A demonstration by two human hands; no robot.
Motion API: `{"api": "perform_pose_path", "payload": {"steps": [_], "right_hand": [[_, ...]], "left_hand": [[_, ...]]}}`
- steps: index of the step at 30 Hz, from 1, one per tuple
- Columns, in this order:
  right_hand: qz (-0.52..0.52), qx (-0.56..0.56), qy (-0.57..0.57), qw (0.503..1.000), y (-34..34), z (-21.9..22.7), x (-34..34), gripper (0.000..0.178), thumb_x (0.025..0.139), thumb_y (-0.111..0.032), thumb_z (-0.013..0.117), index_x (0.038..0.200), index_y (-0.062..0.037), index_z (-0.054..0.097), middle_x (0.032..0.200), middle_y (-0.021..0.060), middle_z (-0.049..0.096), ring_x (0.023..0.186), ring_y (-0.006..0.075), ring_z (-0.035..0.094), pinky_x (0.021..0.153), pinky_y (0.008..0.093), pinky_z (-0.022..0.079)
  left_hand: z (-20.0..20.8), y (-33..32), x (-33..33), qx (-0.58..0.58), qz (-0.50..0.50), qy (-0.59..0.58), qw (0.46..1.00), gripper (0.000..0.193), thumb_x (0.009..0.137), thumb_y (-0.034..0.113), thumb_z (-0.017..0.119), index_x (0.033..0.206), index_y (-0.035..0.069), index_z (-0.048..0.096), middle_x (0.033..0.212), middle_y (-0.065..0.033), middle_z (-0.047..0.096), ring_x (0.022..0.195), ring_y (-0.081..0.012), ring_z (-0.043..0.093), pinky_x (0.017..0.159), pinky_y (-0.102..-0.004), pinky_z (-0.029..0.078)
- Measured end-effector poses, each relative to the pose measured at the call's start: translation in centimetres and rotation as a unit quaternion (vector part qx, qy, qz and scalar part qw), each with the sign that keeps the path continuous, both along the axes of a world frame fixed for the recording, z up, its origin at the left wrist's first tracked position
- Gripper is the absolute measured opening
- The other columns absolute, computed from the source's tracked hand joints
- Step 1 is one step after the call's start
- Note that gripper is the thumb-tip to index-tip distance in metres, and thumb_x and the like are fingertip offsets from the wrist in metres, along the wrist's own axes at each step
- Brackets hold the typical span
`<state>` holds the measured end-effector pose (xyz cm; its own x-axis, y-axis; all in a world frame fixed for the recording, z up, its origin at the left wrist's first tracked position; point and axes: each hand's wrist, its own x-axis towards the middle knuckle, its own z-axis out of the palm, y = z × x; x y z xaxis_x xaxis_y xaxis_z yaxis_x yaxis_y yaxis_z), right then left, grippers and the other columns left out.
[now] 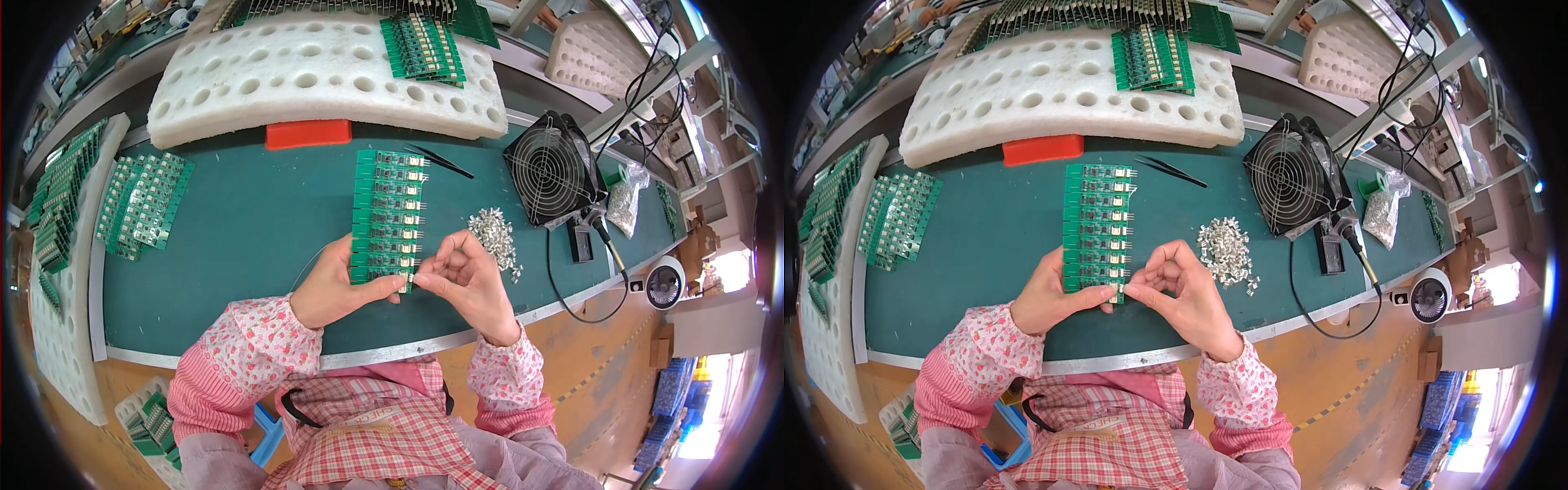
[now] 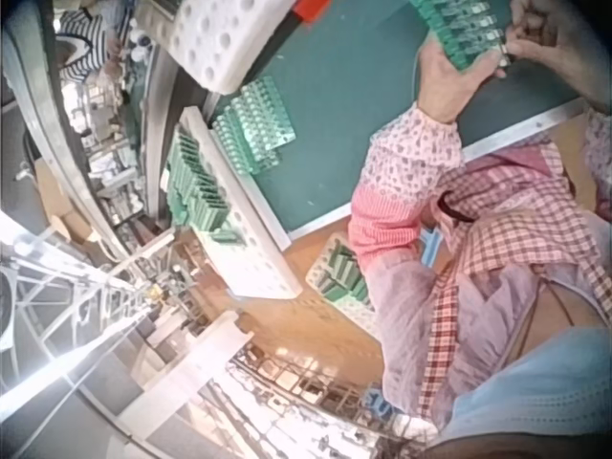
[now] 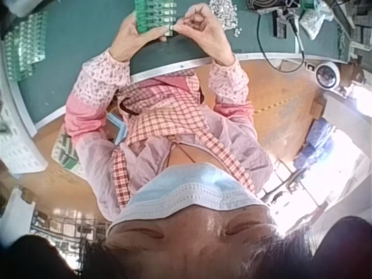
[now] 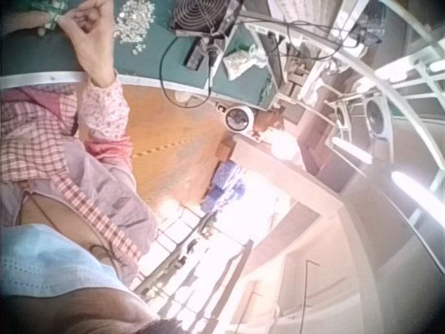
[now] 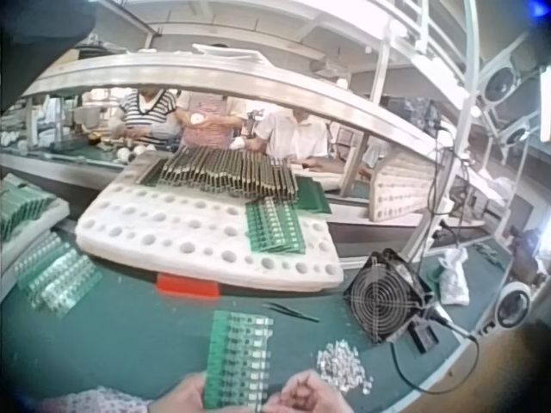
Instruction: The person solders small electronic components onto a printed circuit board using a soldering iron and tweezers.
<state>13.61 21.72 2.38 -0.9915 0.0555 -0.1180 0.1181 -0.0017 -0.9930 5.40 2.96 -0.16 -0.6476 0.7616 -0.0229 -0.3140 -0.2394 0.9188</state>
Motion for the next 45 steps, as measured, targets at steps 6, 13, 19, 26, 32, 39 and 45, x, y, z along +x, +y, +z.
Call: {"api": "perform_pose_path", "payload": {"steps": [6,13,19,26,32,39,45], "right_hand": [[0.033,0.001,-0.019,0.999,0.7,0.3,-0.6,0.028,0.083,-0.002,0.067,0.098,-0.0029,0.043,0.085,0.0062,0.062,0.081,0.0089,0.060,0.072,0.0216,0.048],[0.043,-0.006,-0.034,0.998,1.0,0.3,-0.4,0.029,0.083,-0.004,0.067,0.099,-0.0032,0.043,0.085,0.0054,0.063,0.081,0.0093,0.061,0.073,0.0233,0.048],[0.047,0.041,0.004,0.998,0.8,0.2,-0.3,0.029,0.083,-0.004,0.068,0.098,-0.0027,0.044,0.085,0.0059,0.063,0.080,0.0093,0.061,0.072,0.0233,0.049],[-0.026,0.106,0.045,0.993,-0.2,0.2,0.4,0.029,0.081,-0.002,0.068,0.098,-0.0009,0.045,0.084,0.0078,0.064,0.079,0.0113,0.063,0.072,0.0242,0.051],[-0.053,0.154,0.083,0.983,-1.5,0.2,0.9,0.029,0.081,-0.002,0.068,0.100,-0.0003,0.047,0.083,0.0087,0.065,0.079,0.0131,0.064,0.072,0.0259,0.051],[-0.076,0.178,0.095,0.976,-2.3,0.2,1.0,0.027,0.081,-0.002,0.067,0.103,0.0008,0.051,0.083,0.0091,0.065,0.078,0.0144,0.064,0.072,0.0268,0.052],[-0.098,0.218,0.099,0.966,-3.2,0.4,1.3,0.008,0.081,-0.002,0.067,0.087,0.0009,0.063,0.079,0.0095,0.066,0.073,0.0157,0.065,0.067,0.0266,0.052]], "left_hand": [[-0.1,-0.1,0.0,-0.020,-0.017,0.022,0.999,0.033,0.082,0.001,0.066,0.111,0.001,0.051,0.094,-0.0057,0.063,0.079,-0.0118,0.063,0.067,-0.0259,0.054],[0.0,0.0,0.0,-0.016,-0.023,0.025,0.999,0.036,0.082,0.001,0.066,0.114,0.001,0.050,0.094,-0.0057,0.063,0.078,-0.0115,0.063,0.067,-0.0260,0.054],[-0.1,0.0,0.0,-0.009,-0.026,0.009,1.000,0.037,0.082,0.001,0.066,0.115,0.001,0.050,0.096,-0.0057,0.063,0.080,-0.0118,0.062,0.068,-0.0264,0.055],[0.3,-0.1,0.0,-0.011,-0.025,-0.022,0.999,0.039,0.080,0.001,0.068,0.116,0.001,0.051,0.098,-0.0054,0.063,0.083,-0.0120,0.062,0.074,-0.0268,0.053],[-0.1,0.2,0.2,-0.039,0.026,0.035,0.998,0.037,0.076,0.004,0.073,0.110,0.003,0.057,0.099,-0.0016,0.063,0.088,-0.0084,0.059,0.079,-0.0244,0.049],[-0.3,0.2,0.1,-0.027,0.036,-0.011,0.999,0.038,0.075,0.002,0.074,0.109,0.003,0.058,0.099,-0.0010,0.064,0.089,-0.0079,0.058,0.081,-0.0241,0.048],[-0.2,-0.1,0.1,0.003,0.030,-0.061,0.998,0.036,0.075,0.000,0.073,0.108,0.003,0.059,0.099,-0.0022,0.064,0.090,-0.0082,0.059,0.081,-0.0249,0.049]]}}
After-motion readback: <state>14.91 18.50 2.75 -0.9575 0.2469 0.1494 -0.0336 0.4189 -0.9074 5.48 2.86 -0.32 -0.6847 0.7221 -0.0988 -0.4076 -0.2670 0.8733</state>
